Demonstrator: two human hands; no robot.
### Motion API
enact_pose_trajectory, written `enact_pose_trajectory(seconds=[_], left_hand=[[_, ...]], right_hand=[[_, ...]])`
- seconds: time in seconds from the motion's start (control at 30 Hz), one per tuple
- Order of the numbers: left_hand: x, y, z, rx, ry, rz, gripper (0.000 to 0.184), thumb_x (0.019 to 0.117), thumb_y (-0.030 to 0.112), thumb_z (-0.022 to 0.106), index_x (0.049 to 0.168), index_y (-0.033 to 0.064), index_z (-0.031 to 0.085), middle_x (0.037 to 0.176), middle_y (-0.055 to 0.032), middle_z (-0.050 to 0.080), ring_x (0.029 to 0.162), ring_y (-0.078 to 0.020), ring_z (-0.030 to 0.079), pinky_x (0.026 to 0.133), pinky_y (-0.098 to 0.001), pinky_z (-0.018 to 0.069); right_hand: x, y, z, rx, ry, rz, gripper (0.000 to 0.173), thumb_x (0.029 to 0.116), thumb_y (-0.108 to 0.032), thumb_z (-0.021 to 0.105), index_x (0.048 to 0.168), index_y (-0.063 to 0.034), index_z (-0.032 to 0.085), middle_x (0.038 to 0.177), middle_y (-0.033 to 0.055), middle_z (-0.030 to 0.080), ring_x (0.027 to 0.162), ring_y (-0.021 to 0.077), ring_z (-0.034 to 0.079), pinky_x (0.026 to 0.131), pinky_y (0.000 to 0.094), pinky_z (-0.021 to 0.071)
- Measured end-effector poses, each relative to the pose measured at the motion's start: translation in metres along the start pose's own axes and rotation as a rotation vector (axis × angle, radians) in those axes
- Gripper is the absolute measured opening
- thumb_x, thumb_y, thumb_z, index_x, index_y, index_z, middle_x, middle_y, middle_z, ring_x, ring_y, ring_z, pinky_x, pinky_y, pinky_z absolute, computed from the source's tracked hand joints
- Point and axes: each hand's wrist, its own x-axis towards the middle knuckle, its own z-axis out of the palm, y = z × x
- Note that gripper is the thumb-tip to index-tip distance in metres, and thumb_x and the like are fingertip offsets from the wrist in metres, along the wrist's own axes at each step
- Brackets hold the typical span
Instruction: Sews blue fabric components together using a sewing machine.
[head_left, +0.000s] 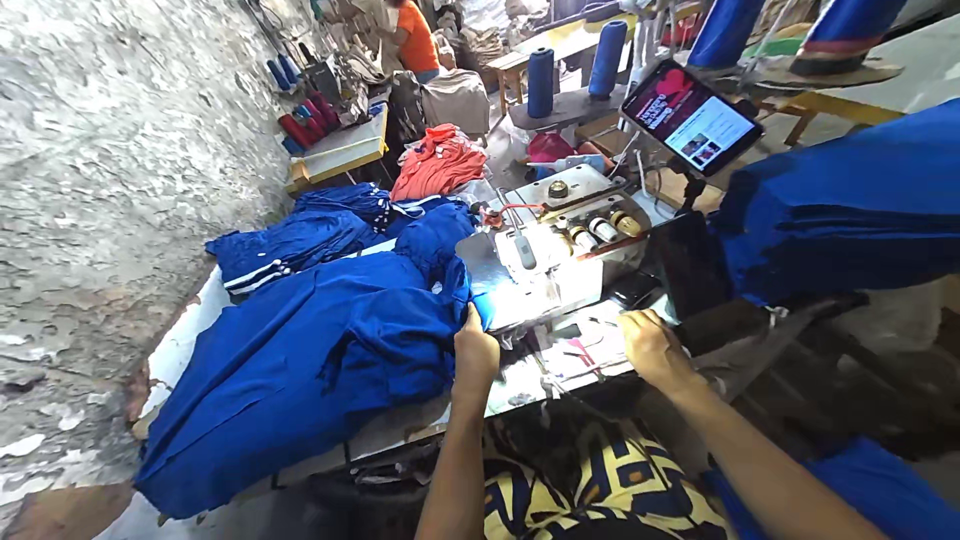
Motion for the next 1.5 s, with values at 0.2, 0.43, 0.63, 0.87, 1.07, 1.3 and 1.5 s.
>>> enact_pose_trajectory(seconds=[0.2,0.43,0.63,0.87,1.07,1.3,1.5], left_hand=[[-0.004,-0.042,-0.024,-0.304,0.016,-0.071,0.047,0.0947,-0.013,0.04,0.135,-0.0045,0.063,0.14,-0.019,0.062,0.135,-0.0244,0.056,0.115,-0.0411,0.0397],[-0.073,-0.001,-0.038,-0.201,-0.078,0.196,0.044,0.0919,-0.011,0.047,0.13,-0.0029,0.067,0.119,-0.0185,0.073,0.112,-0.0245,0.07,0.099,-0.0432,0.053],[-0.097,0.014,-0.004,0.089,0.121,0.524,0.033,0.0847,-0.008,0.057,0.113,-0.0041,0.075,0.094,-0.0163,0.077,0.086,-0.0318,0.074,0.081,-0.0532,0.055],[-0.108,0.018,0.013,0.298,-0.935,0.516,0.055,0.1035,0.02,0.057,0.154,0.0043,0.044,0.154,-0.0231,0.047,0.137,-0.0416,0.052,0.112,-0.069,0.0307],[-0.032,-0.025,-0.032,0.072,-0.193,0.485,0.025,0.099,-0.001,0.054,0.118,-0.0078,0.069,0.109,-0.0241,0.071,0.101,-0.0329,0.07,0.094,-0.0463,0.0553],[0.103,-0.042,-0.007,0.334,-0.367,0.077,0.064,0.091,0.001,0.067,0.15,-0.0052,0.042,0.157,-0.0345,0.031,0.142,-0.0481,0.04,0.114,-0.0587,0.0379],[0.072,-0.054,-0.037,0.346,-0.162,0.27,0.015,0.0855,0.001,0.069,0.088,-0.0137,0.068,0.129,-0.0313,0.061,0.126,-0.0436,0.057,0.106,-0.0562,0.0451]], right_hand=[[0.01,-0.028,-0.025,0.245,0.033,0.185,0.03,0.0929,0.012,0.048,0.12,0.0156,0.061,0.106,0.0356,0.067,0.098,0.0507,0.069,0.088,0.0589,0.0541],[0.035,-0.066,-0.025,0.371,0.09,0.005,0.032,0.0913,-0.01,0.07,0.116,0.0112,0.069,0.106,0.0299,0.069,0.095,0.0414,0.069,0.086,0.0514,0.0566],[0.054,-0.084,-0.008,0.139,0.251,-0.222,0.014,0.0885,-0.006,0.065,0.09,0.0021,0.077,0.093,0.024,0.072,0.092,0.0437,0.071,0.078,0.0568,0.0571],[0.044,-0.074,-0.004,0.376,0.275,-0.044,0.015,0.0899,-0.009,0.068,0.095,0.0015,0.077,0.095,0.0184,0.074,0.092,0.0342,0.072,0.084,0.048,0.0588],[-0.002,-0.009,-0.01,0.086,0.029,0.191,0.03,0.0889,0.0,0.066,0.118,0.0017,0.074,0.111,0.0261,0.071,0.108,0.0515,0.063,0.092,0.0717,0.0408],[-0.023,-0.065,0.0,0.067,0.046,-0.024,0.03,0.094,-0.022,0.065,0.108,0.0021,0.075,0.116,0.0278,0.069,0.111,0.0502,0.064,0.091,0.0678,0.048],[-0.064,-0.101,0.034,0.156,-0.039,-0.19,0.039,0.0711,-0.016,0.081,0.102,0.0053,0.072,0.087,0.0238,0.068,0.079,0.0424,0.069,0.069,0.0543,0.0563]])
